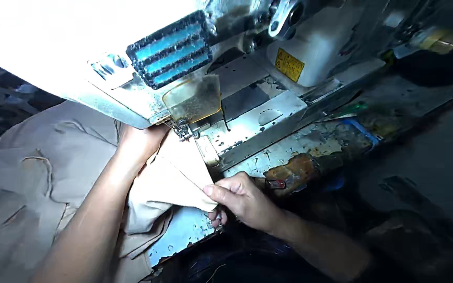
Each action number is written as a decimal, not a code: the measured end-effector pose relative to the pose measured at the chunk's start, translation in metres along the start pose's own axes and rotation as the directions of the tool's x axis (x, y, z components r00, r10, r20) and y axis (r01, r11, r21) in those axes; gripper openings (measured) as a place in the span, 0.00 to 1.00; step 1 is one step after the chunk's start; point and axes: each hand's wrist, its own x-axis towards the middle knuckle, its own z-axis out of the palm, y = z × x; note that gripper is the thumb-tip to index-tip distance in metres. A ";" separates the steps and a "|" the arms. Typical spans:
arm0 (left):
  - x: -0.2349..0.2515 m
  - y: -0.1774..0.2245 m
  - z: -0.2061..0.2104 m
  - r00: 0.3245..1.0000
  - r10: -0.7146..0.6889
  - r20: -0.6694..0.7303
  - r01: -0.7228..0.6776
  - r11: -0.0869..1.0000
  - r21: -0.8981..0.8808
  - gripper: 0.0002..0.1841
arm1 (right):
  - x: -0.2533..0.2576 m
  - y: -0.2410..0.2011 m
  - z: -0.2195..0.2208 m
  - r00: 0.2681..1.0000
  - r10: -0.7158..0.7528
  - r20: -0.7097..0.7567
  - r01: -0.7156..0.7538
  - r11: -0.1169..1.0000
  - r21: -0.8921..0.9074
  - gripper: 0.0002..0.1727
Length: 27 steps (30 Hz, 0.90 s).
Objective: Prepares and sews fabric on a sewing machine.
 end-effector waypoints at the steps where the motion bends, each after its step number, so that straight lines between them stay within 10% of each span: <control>1: -0.001 -0.001 0.001 1.000 -0.001 -0.011 0.001 1.000 -0.010 0.25 | 0.000 0.002 0.001 1.000 -0.012 -0.008 0.012 1.000 -0.001 0.20; 12: 0.011 -0.014 0.007 0.999 0.036 -0.017 -0.038 0.997 -0.074 0.26 | 0.016 0.002 -0.010 0.996 0.084 -0.027 -0.088 0.923 -0.375 0.20; 20: -0.056 -0.001 -0.048 0.914 0.392 0.107 -0.375 0.914 -0.152 0.16 | -0.030 -0.011 -0.042 0.855 -0.504 -0.125 0.328 0.712 -0.621 0.11; 24: -0.059 -0.015 -0.087 0.817 0.536 0.213 -0.507 0.844 -0.176 0.10 | -0.015 -0.016 -0.018 0.926 -0.291 0.242 0.375 0.630 -0.680 0.15; 27: -0.058 -0.025 -0.150 0.765 0.602 0.228 -0.498 0.778 -0.382 0.07 | 0.013 0.000 0.051 0.835 -0.009 0.551 0.453 0.580 -0.677 0.21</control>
